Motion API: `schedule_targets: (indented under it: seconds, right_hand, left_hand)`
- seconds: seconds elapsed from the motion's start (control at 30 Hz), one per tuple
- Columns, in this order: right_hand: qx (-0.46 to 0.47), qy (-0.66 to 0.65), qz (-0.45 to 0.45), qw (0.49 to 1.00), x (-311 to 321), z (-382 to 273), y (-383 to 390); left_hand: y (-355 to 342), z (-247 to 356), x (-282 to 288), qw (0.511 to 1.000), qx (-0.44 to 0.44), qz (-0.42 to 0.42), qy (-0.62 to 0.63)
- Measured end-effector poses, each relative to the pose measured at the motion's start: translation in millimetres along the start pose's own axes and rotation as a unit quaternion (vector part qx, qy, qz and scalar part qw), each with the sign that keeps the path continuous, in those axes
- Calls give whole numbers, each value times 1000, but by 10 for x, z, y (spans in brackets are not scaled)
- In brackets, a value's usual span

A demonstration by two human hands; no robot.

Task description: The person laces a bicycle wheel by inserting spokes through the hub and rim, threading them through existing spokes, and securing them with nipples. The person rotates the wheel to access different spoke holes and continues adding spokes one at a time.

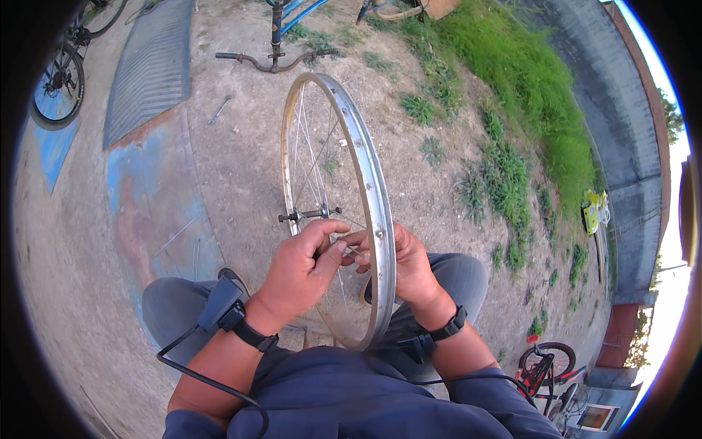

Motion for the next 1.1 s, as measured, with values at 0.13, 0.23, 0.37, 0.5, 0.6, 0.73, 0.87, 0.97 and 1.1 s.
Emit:
schedule_targets:
  seconds: [0.13, 0.23, 0.37, 0.5, 0.6, 0.73, 0.87, 0.97, 1.1]
  right_hand:
    - [-28, 86, 29, 995, 49, -40, 81]
    - [-25, 136, 54, 989, 64, -82, 115]
    - [8, 208, 64, 976, 92, -146, 146]
    - [-16, 220, 162, 962, 252, -207, 217]
    - [14, 160, 213, 964, 289, -468, 294]
    - [134, 302, 159, 930, -1, -947, 117]
    - [-13, 428, 153, 890, 29, -912, -37]
    - [-21, 373, 161, 914, 59, -859, -24]
    - [-11, 321, 145, 936, 94, -876, 47]
  left_hand:
    - [-34, 8, 7, 996, -29, -35, -77]
    - [-70, 30, -7, 985, -70, -34, -152]
    - [-50, -53, -17, 965, -60, -51, -249]
    - [-40, -38, -35, 964, -111, 4, -241]
    - [-65, -48, -69, 959, -136, 18, -248]
    - [-102, -38, -220, 954, -163, -4, -253]
    - [-164, -14, -225, 948, -176, 25, -264]
    - [-253, -33, -185, 949, -174, 50, -258]
    - [-311, 0, -194, 944, -194, 79, -255]
Point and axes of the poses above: each hand's wrist, its own y-axis away from the middle knuckle, its own x-axis out of the back of the hand, z = x × y, the point moved 8 cm from there along -y, towards the middle knuckle, and after that the axes turned 10 degrees about -x, right-handed, at the moved point
